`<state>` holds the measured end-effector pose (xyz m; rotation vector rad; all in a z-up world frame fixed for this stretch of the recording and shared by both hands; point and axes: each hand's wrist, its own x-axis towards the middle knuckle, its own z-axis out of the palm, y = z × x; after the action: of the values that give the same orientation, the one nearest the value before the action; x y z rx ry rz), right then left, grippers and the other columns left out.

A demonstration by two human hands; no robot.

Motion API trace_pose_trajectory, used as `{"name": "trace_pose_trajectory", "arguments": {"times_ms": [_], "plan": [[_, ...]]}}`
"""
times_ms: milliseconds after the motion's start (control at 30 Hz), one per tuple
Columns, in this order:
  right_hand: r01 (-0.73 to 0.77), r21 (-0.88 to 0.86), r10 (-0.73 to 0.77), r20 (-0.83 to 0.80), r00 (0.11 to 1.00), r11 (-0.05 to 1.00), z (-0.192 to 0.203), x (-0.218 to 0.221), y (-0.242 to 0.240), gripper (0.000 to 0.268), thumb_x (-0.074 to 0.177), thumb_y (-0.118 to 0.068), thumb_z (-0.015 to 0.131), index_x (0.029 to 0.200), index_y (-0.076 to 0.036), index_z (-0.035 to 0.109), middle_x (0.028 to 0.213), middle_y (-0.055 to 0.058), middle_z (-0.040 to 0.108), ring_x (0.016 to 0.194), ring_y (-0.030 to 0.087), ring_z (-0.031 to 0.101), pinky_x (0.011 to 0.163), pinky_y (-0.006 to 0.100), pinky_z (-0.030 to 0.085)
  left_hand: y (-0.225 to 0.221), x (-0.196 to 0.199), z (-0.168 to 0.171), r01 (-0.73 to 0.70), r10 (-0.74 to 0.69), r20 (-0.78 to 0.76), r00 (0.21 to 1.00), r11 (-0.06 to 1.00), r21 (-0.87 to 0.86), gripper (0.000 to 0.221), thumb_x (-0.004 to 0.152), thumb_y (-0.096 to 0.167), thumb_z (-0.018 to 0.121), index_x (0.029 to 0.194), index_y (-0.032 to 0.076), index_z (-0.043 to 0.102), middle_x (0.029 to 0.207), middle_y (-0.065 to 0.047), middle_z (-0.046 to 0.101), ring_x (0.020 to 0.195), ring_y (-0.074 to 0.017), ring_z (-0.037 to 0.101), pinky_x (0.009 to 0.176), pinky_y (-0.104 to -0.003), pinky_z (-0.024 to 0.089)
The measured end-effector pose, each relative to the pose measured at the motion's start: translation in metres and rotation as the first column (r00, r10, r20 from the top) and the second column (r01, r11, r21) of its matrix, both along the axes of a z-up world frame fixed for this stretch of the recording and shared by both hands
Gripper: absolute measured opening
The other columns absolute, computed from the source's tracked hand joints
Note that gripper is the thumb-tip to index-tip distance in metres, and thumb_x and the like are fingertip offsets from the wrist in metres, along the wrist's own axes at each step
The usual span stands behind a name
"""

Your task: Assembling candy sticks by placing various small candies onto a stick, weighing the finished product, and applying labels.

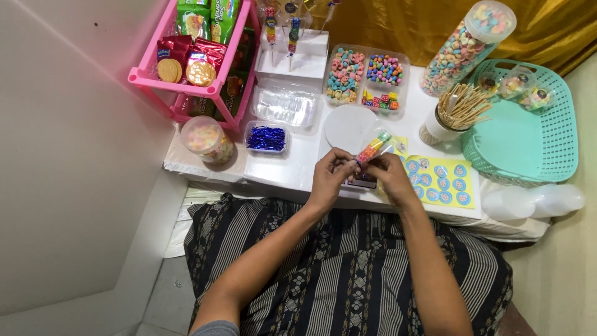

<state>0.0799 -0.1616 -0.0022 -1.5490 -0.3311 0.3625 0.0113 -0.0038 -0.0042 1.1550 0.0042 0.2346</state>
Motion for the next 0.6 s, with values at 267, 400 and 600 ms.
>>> {"name": "trace_pose_trajectory", "arguments": {"times_ms": [267,400,600], "plan": [[0.095,-0.145,-0.040,0.346,0.938,0.985,-0.001,-0.008,0.020,0.009,0.091,-0.011,0.076,0.095,-0.003,0.076,0.089,0.009,0.069,0.089,0.021,0.068,0.076,0.031,0.055,0.014,0.006,-0.010,-0.104,0.106,-0.025,0.994,0.992,0.073,0.008,0.101,0.006,0.062,0.105,0.000,0.062,0.083,-0.014,0.069,0.065,-0.0101,0.063,0.064,-0.025,0.053],[0.129,-0.186,-0.045,0.401,0.915,0.974,0.000,-0.010,0.020,0.008,0.092,-0.010,0.078,0.087,-0.005,0.075,0.081,0.009,0.069,0.082,0.021,0.068,0.073,0.032,0.056,0.012,0.004,-0.008,-0.104,0.106,-0.015,0.994,0.988,0.118,0.008,0.101,0.007,0.062,0.105,0.001,0.061,0.081,-0.011,0.068,0.064,-0.0089,0.062,0.063,-0.023,0.051],[0.145,-0.304,0.038,0.522,0.852,0.942,0.015,-0.016,0.024,0.016,0.100,-0.011,0.065,0.086,-0.003,0.069,0.080,0.015,0.065,0.082,0.037,0.069,0.072,0.043,0.055,0.011,0.002,-0.004,-0.171,0.175,0.000,0.985,0.962,0.212,0.003,0.101,0.005,0.061,0.102,0.003,0.061,0.080,-0.011,0.069,0.065,-0.0087,0.061,0.062,-0.024,0.049]]}}
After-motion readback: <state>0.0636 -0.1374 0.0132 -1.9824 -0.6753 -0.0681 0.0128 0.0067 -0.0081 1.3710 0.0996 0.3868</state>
